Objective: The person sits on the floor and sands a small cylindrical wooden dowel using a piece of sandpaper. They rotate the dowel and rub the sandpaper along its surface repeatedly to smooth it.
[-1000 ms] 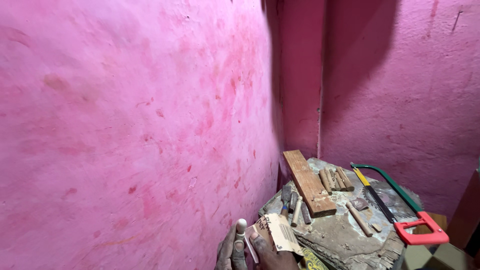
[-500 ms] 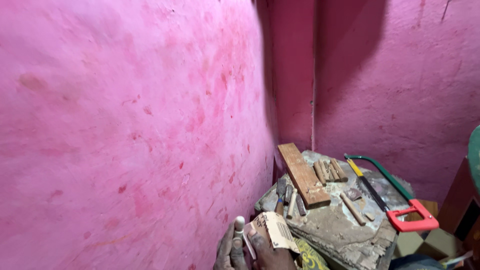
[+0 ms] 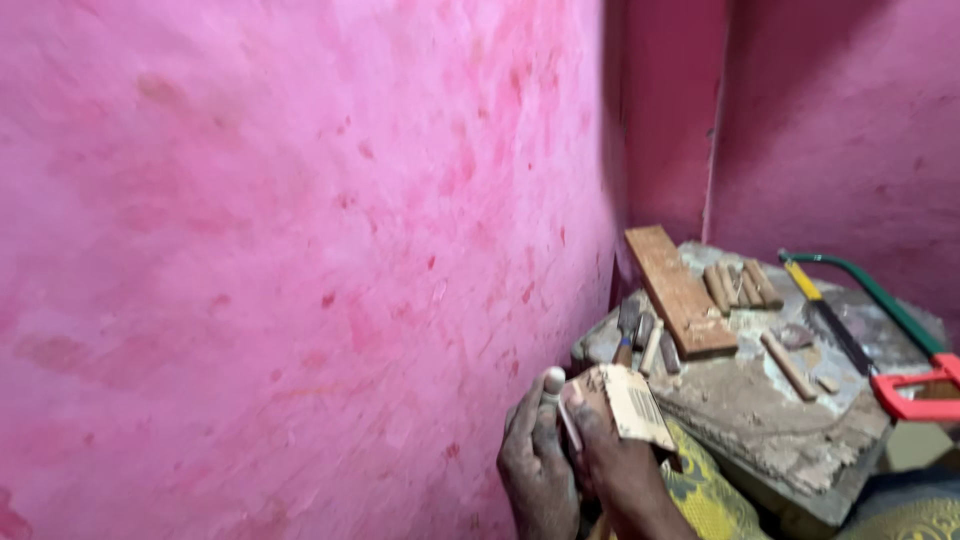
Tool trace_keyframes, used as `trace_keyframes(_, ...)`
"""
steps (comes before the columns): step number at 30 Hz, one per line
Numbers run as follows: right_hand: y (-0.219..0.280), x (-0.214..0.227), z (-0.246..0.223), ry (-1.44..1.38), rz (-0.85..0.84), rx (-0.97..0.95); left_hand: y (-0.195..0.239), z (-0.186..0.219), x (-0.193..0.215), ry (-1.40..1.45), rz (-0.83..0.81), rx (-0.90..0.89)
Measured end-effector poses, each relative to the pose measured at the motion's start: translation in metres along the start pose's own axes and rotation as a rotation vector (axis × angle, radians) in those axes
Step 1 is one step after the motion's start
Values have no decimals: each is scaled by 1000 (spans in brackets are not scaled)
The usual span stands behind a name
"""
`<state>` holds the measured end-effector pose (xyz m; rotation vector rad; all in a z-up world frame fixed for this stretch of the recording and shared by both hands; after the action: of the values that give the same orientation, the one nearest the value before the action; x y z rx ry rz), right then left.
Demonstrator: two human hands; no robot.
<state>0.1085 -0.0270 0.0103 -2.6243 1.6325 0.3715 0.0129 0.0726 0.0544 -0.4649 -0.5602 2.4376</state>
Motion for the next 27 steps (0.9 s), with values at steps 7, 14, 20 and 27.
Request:
trace_keyframes(7,0,19,29,52,-1,-155,7,-1,-9,10,-48,136)
trace_keyframes(14,-5,30,41,37,-9,-183,13,-8,-25,40,-124,141)
trace_keyframes(20,-5,36,46,-24,-35,-206,34,-51,-26,42,-132,478)
trace_keyframes(27,-5,38,56,-109,-21,-287,22,-5,-38,79,-245,41)
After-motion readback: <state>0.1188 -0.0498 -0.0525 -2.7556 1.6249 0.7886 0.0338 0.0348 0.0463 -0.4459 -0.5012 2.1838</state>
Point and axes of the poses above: each hand's wrist, its own y-axis away from the middle knuckle, its own x-axis out of the back of the hand, z = x × y, the point moved 10 cm from there along -y, towards the middle knuckle, and after that the axes turned 10 degrees about y, right-handed, at the moved point
